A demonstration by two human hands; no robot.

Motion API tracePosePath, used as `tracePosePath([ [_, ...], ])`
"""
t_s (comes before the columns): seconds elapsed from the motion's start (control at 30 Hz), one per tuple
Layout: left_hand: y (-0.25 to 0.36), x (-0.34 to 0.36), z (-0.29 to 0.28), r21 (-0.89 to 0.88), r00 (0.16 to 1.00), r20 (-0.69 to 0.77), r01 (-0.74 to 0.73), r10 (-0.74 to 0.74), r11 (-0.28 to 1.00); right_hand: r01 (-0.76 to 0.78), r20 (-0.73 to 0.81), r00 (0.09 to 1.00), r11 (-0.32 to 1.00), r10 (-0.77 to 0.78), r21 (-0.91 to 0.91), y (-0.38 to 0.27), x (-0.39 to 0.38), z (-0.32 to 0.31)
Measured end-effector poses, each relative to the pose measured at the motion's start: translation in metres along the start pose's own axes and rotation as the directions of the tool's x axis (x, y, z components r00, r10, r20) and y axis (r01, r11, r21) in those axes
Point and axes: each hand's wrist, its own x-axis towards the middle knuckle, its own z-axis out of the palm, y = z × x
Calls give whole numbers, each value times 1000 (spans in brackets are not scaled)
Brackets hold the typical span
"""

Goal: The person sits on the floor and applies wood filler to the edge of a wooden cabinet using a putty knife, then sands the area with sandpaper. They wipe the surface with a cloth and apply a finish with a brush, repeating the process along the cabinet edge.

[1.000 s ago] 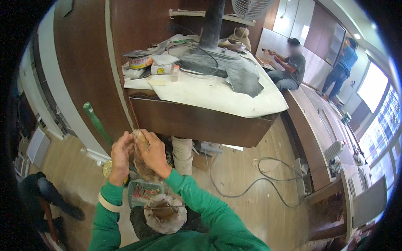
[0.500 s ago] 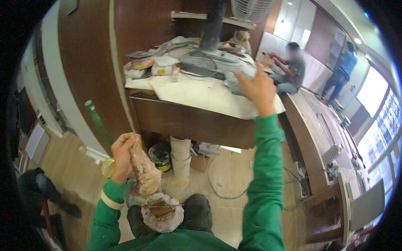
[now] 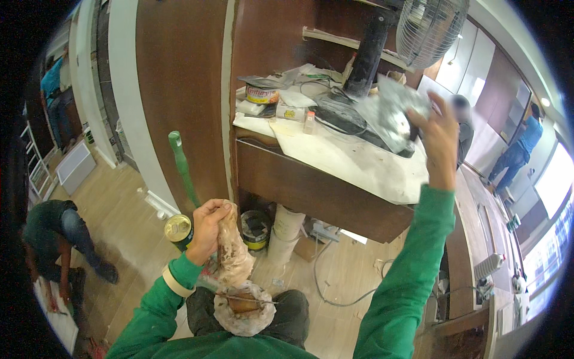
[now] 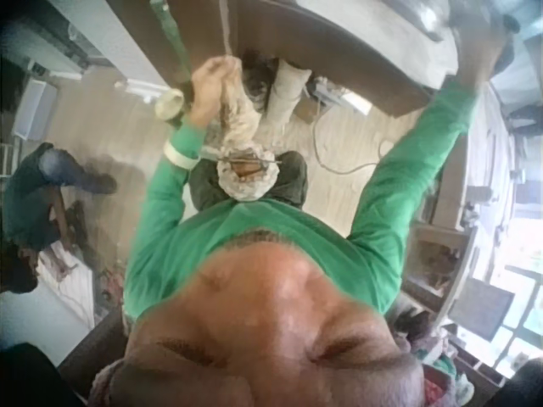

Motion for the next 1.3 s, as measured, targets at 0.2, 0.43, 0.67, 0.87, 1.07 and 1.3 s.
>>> tracePosePath([
  [0.2,2,-14,5,-23,999,33,-11,12,1000,2,118,993,984,19,-178,4,92,164],
  [0.43,10,-38,-30,-51,1000,1,-6,6,999,28,321,944,950,78,-311,40,125,286],
  [0.67,8,-36,-36,-57,999,-49,0,-3,998,-33,120,992,995,45,-99,52,150,263],
  [0.87,14,-34,-46,13,999,-43,-6,7,1000,368,-53,929,930,-366,16,-27,-2,182],
  [1.07,10,-5,-36,353,970,224,-169,92,920,-89,556,819,988,143,-122,32,-218,204],
  [1.3,-23,30,-58,49,939,258,222,-227,974,-453,506,812,861,292,230,76,-272,234],
])
